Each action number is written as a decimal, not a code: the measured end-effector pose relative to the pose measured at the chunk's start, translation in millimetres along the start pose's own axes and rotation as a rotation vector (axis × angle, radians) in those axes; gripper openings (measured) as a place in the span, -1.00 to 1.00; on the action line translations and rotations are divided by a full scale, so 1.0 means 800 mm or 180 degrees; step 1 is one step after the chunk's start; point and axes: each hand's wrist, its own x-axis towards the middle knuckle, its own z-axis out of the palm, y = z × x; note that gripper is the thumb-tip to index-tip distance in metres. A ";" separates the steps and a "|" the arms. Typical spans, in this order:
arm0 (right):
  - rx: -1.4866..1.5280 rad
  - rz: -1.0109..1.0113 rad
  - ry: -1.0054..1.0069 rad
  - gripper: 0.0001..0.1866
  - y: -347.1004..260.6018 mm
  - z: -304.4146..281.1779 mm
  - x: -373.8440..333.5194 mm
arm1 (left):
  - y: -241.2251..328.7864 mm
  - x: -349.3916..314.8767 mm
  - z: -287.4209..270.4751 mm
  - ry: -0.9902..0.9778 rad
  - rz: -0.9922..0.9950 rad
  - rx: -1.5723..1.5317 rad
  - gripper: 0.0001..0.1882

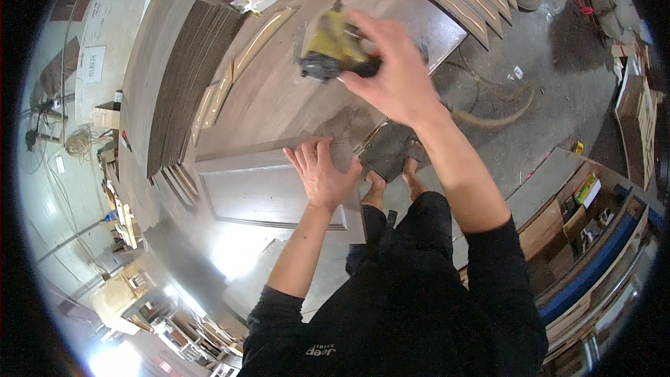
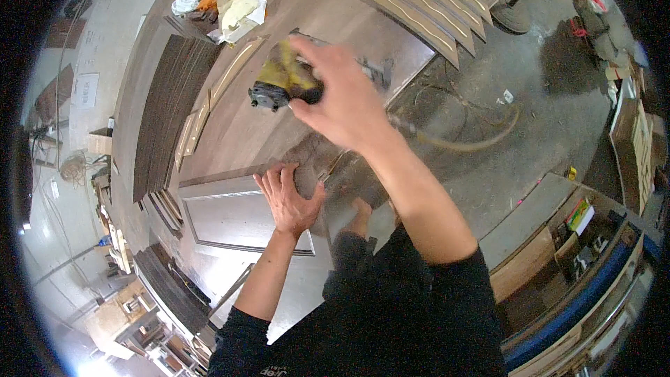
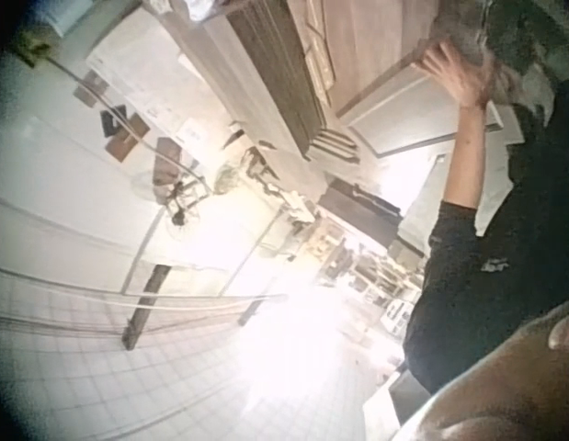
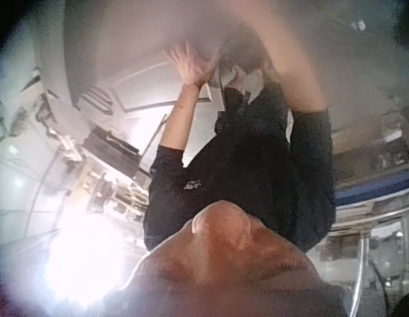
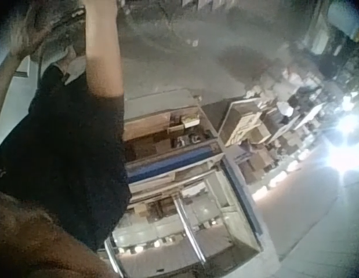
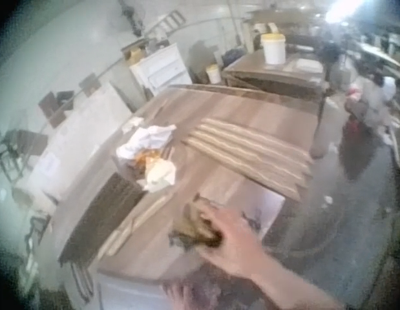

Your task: Assembling and nailing wooden furniture panels using a pneumatic nail gun and hammer.

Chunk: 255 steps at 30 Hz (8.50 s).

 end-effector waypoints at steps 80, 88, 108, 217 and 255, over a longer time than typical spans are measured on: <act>0.6053 0.2403 0.0349 -0.38 -0.043 -0.068 -0.174 | 0.077 -0.035 -0.114 0.1568 0.1249 -0.2553 -0.37; 0.6320 0.2418 0.0198 -0.37 -0.046 -0.059 -0.154 | 0.086 -0.017 -0.138 0.1689 0.1042 -0.2342 -0.29; 0.0132 0.0207 -0.1204 -0.22 -0.102 -0.057 0.030 | -0.055 -0.157 -0.082 0.1240 -0.1227 -0.1282 -0.46; -0.1121 0.0298 -0.2091 -0.42 -0.018 0.062 -0.115 | -0.367 -0.331 -0.141 0.0842 -0.1818 -0.0732 -0.41; 0.1656 0.3887 0.0097 -0.49 0.010 -0.117 -0.488 | -0.386 -0.203 -0.132 -0.0023 -0.0675 -0.1353 -0.44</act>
